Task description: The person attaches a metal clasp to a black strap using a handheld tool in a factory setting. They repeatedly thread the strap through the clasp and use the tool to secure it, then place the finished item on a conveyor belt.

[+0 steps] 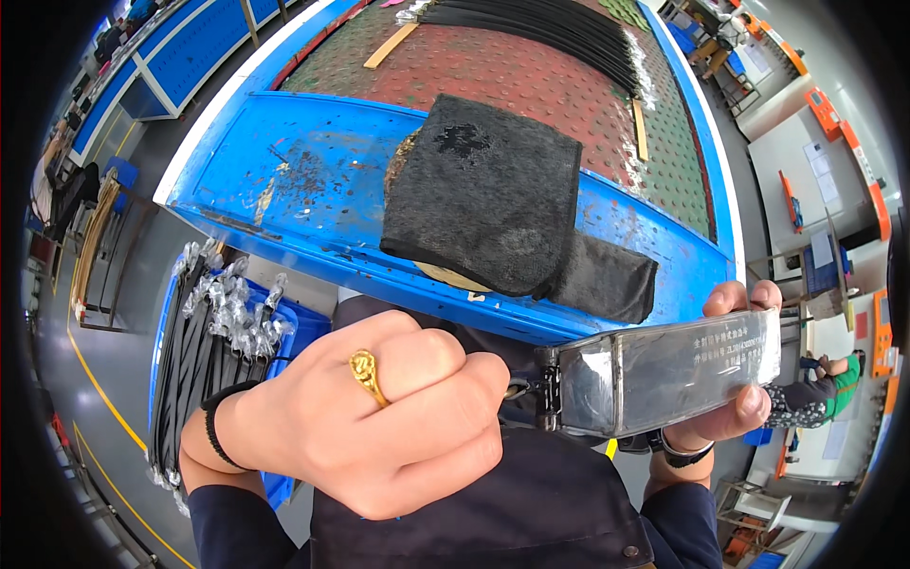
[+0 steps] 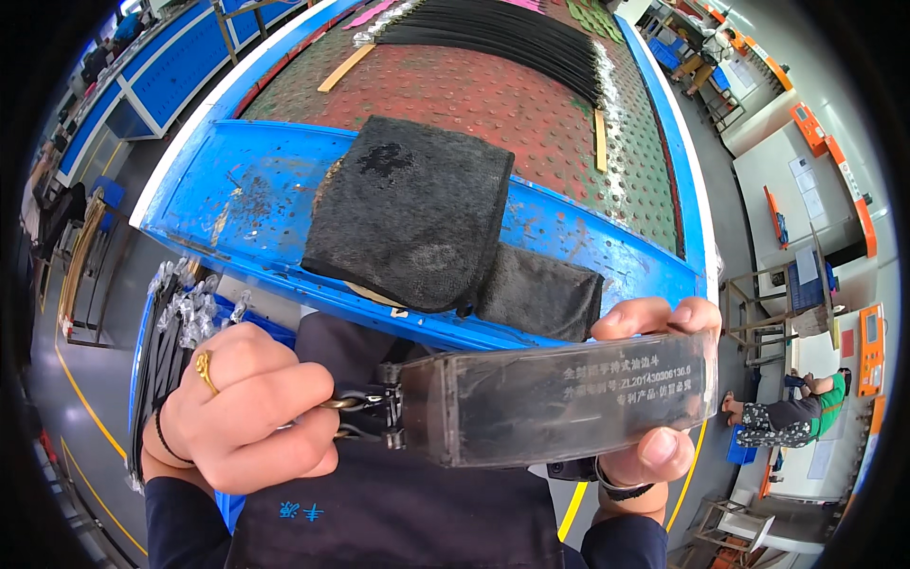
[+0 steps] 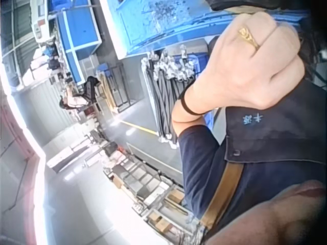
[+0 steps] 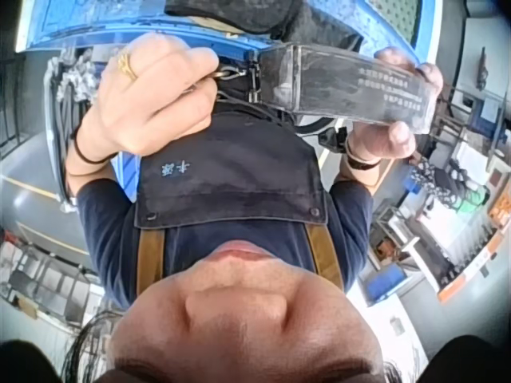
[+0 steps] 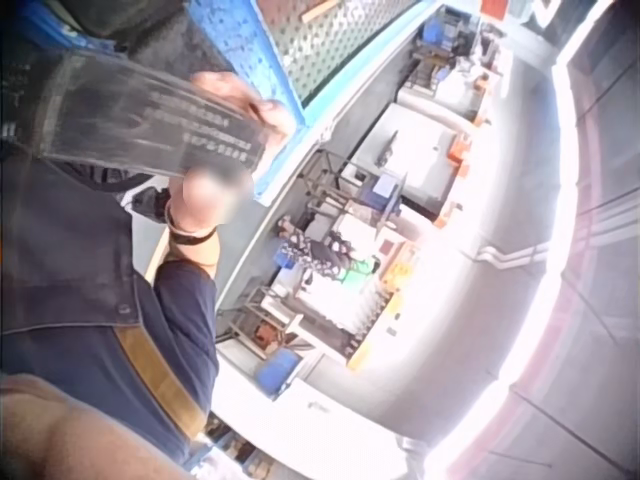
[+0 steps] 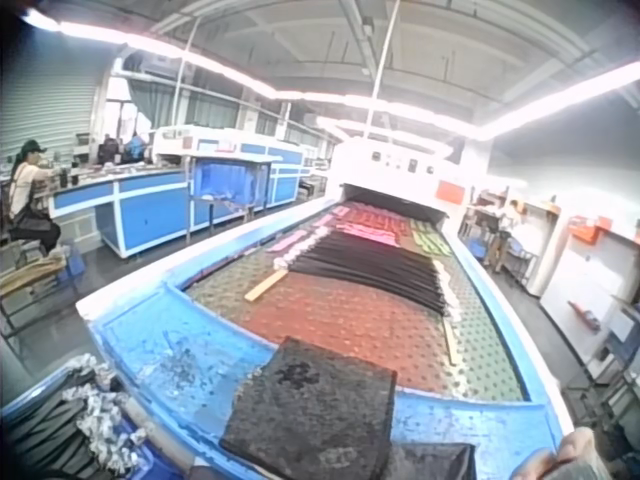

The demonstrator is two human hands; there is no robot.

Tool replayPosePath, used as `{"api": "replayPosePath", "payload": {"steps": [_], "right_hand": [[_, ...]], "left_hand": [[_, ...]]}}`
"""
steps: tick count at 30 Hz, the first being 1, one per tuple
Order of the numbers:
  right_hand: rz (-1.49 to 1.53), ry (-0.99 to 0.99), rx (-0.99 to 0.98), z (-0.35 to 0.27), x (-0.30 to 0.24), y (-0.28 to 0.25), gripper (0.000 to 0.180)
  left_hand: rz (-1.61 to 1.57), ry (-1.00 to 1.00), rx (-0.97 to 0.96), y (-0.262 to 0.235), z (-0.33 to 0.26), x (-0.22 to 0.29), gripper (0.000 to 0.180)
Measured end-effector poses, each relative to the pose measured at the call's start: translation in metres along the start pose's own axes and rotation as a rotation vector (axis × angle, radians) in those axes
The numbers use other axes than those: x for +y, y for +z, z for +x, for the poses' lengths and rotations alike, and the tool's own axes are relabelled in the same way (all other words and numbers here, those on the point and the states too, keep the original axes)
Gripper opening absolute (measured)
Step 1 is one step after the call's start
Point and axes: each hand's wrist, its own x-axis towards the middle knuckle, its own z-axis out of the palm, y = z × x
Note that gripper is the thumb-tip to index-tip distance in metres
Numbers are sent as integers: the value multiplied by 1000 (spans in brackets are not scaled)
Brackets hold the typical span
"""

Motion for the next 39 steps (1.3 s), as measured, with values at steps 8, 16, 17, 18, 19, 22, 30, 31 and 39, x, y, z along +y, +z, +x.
{"api": "replayPosePath", "payload": {"steps": [8,16,17,18,19,22,30,31,39], "right_hand": [[462,-70,-68,30,5,-28,59],[171,230,-230,98,58,19,47],[179,286,-267,104,66,23,49],[137,312,-287,107,73,26,52],[95,336,-304,110,80,27,54],[-166,318,-274,107,83,27,59],[-1463,-363,-353,48,56,-15,31],[-1681,-378,-375,37,53,-21,29],[-1401,-560,-301,-7,9,-7,45]], "left_hand": [[48,-32,13,-8,-12,-4,18],[143,-90,122,-13,-34,-6,18],[139,-97,86,-15,-36,-6,14],[137,-106,52,-19,-40,-5,15],[133,-112,18,-21,-42,-5,19],[116,-126,89,-16,-46,-9,17],[104,-110,110,1,-40,-16,16],[102,-89,121,2,-38,-19,16],[91,-48,58,11,-22,-15,16]]}}
